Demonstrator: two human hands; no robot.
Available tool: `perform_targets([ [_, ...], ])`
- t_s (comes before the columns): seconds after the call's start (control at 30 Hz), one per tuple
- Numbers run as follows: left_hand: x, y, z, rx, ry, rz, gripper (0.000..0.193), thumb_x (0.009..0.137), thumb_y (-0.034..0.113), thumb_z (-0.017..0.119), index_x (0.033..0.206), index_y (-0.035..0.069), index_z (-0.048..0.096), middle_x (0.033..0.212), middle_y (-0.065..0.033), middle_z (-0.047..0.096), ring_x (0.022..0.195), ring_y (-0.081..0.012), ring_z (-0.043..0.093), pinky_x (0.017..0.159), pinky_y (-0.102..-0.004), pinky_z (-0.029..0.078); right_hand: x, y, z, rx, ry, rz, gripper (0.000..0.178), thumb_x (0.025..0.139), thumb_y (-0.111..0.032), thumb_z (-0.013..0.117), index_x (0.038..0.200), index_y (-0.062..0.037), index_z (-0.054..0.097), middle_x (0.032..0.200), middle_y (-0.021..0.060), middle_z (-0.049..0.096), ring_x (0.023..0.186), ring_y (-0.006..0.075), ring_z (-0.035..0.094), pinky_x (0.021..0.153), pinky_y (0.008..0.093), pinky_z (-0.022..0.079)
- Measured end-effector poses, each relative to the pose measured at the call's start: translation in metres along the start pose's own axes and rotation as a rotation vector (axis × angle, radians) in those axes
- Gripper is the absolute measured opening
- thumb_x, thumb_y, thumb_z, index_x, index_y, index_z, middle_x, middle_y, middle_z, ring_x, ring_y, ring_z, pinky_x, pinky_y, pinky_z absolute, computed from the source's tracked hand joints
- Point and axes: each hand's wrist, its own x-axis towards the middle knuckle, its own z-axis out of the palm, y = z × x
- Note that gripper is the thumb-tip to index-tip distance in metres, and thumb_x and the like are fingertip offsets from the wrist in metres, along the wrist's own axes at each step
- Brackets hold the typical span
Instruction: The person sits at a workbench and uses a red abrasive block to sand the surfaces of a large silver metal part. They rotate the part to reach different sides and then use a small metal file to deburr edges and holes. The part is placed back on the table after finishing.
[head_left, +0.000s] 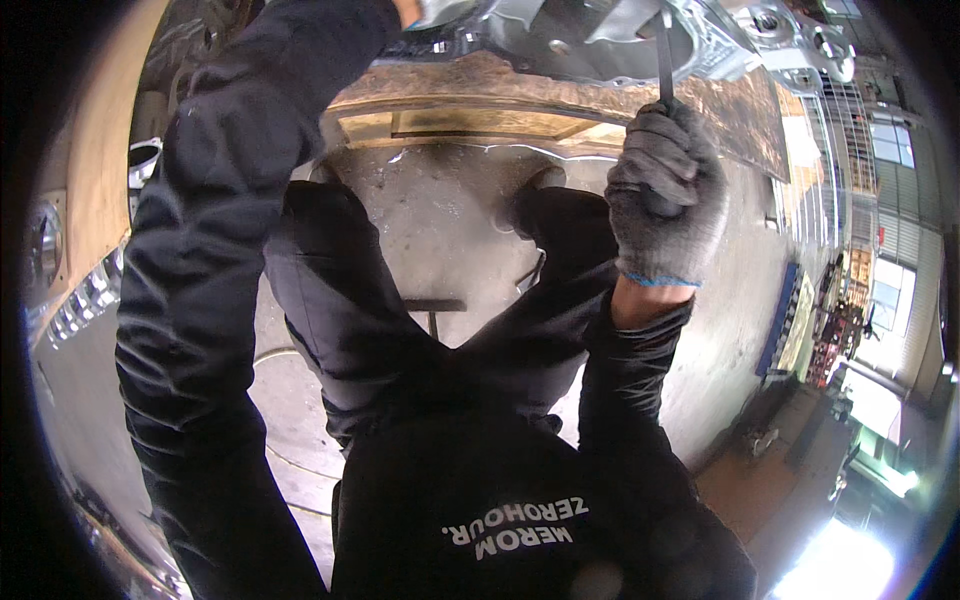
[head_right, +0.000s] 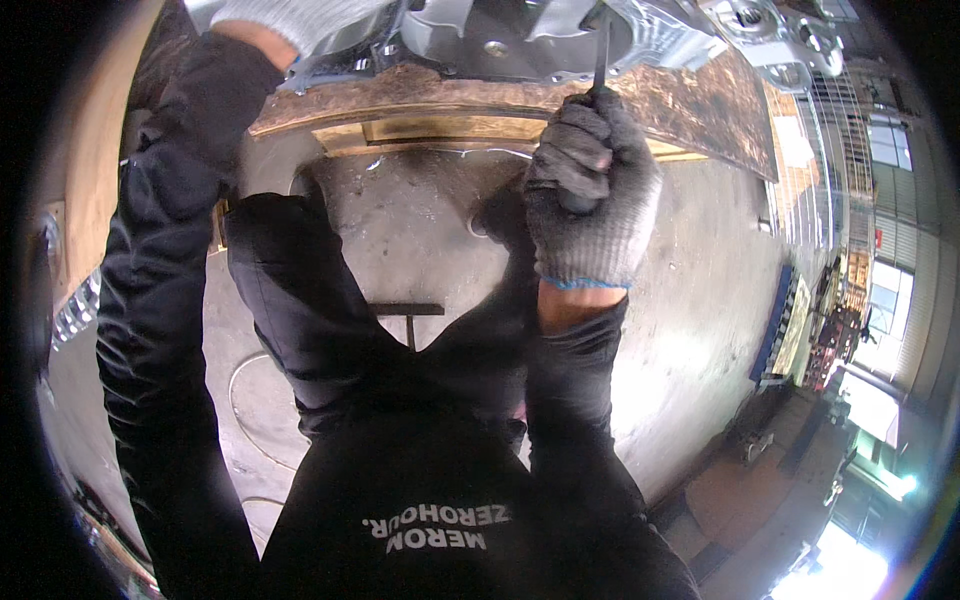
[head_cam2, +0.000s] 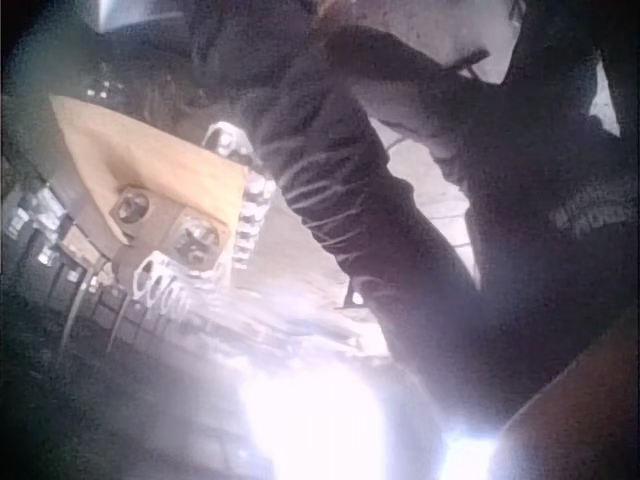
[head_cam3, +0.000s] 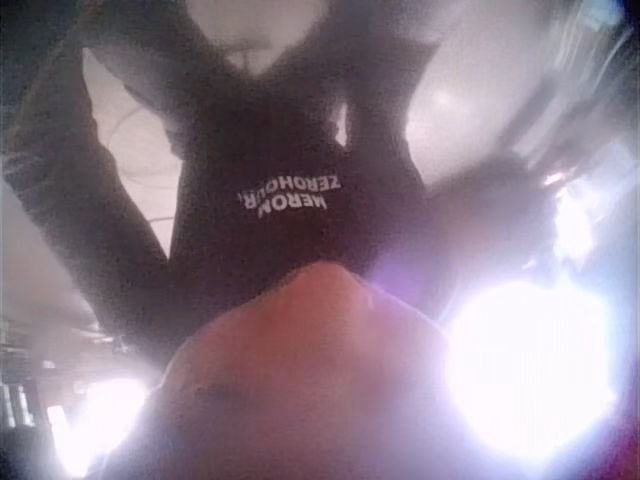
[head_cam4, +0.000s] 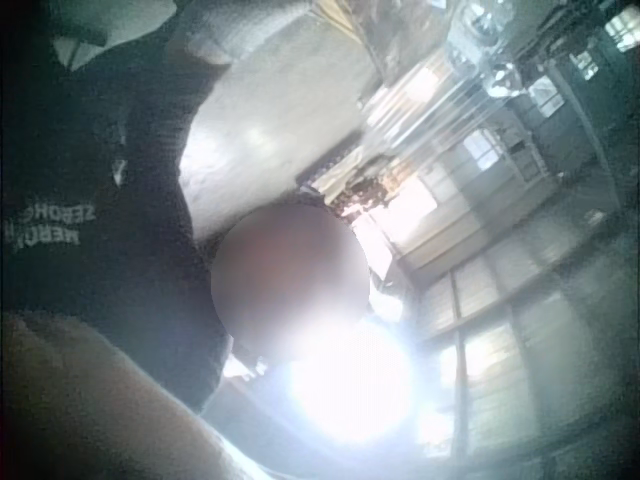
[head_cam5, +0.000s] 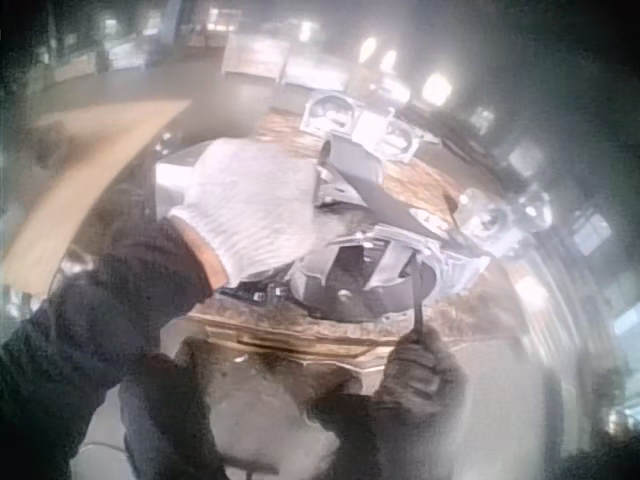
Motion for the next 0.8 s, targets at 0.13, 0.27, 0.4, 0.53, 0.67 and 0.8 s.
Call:
perform_targets([
  [0.13,0.008,0.004,0.007,-0.004,-0.009,0.034,0.06,0.098,0.06,0.053,0.073,0.009,0.073,0.062,-0.0066,0.065,0.055,-0.02,0.063,0.052,-0.0377,0.053,0.025,-0.023,-0.001,-1.372,0.174,-0.384,0.013,0.106,-0.014,0.052,0.094,-0.0079,0.053,0.071,-0.0039,0.043,0.057,0.0019,0.043,0.047,0.0155,0.035],
  [0.27,-0.007,-0.016,0.008,-0.048,0.082,0.161,0.061,0.096,0.064,0.055,0.075,0.01,0.075,0.062,-0.0066,0.066,0.057,-0.0196,0.065,0.055,-0.0383,0.054,0.0,-0.029,0.025,-0.661,0.051,0.035,0.004,0.103,-0.01,0.053,0.103,-0.0056,0.053,0.078,-0.0016,0.043,0.06,0.0043,0.042,0.042,0.0165,0.029],
  [0.4,0.004,-0.003,0.005,-0.11,0.089,0.131,0.057,0.094,0.064,0.059,0.081,0.012,0.078,0.066,-0.0078,0.069,0.059,-0.0204,0.067,0.058,-0.0395,0.055,0.023,-0.054,0.014,-1.037,0.169,-0.104,0.01,0.106,-0.015,0.051,0.099,-0.0086,0.054,0.075,-0.0034,0.044,0.058,0.0041,0.041,0.044,0.0175,0.028],
  [0.53,-0.001,-0.015,0.009,-0.149,0.133,0.139,0.053,0.091,0.062,0.063,0.083,0.012,0.078,0.07,-0.0085,0.072,0.061,-0.0223,0.069,0.059,-0.0396,0.056,-0.011,-0.024,0.059,-0.905,0.307,0.01,0.011,0.104,-0.014,0.055,0.107,-0.0038,0.058,0.075,-0.0013,0.048,0.056,0.0049,0.044,0.045,0.0192,0.035],
  [0.67,0.008,-0.007,0.022,-0.178,0.275,0.153,0.049,0.088,0.058,0.067,0.084,0.01,0.078,0.07,-0.0083,0.072,0.061,-0.0235,0.069,0.059,-0.0399,0.056,-0.016,-0.024,0.06,-0.862,0.264,-0.031,0.014,0.104,-0.011,0.055,0.113,0.0003,0.057,0.076,-0.0001,0.047,0.058,0.0047,0.045,0.044,0.0186,0.035],
  [0.8,0.003,-0.012,0.021,-0.151,0.266,0.134,0.049,0.088,0.057,0.067,0.083,0.009,0.077,0.07,-0.009,0.072,0.061,-0.0229,0.069,0.057,-0.0406,0.055,0.014,-0.005,0.051,-0.896,0.233,-0.091,0.012,0.107,-0.008,0.05,0.111,0.0019,0.055,0.075,-0.0009,0.044,0.057,0.0032,0.041,0.043,0.0162,0.032],
])
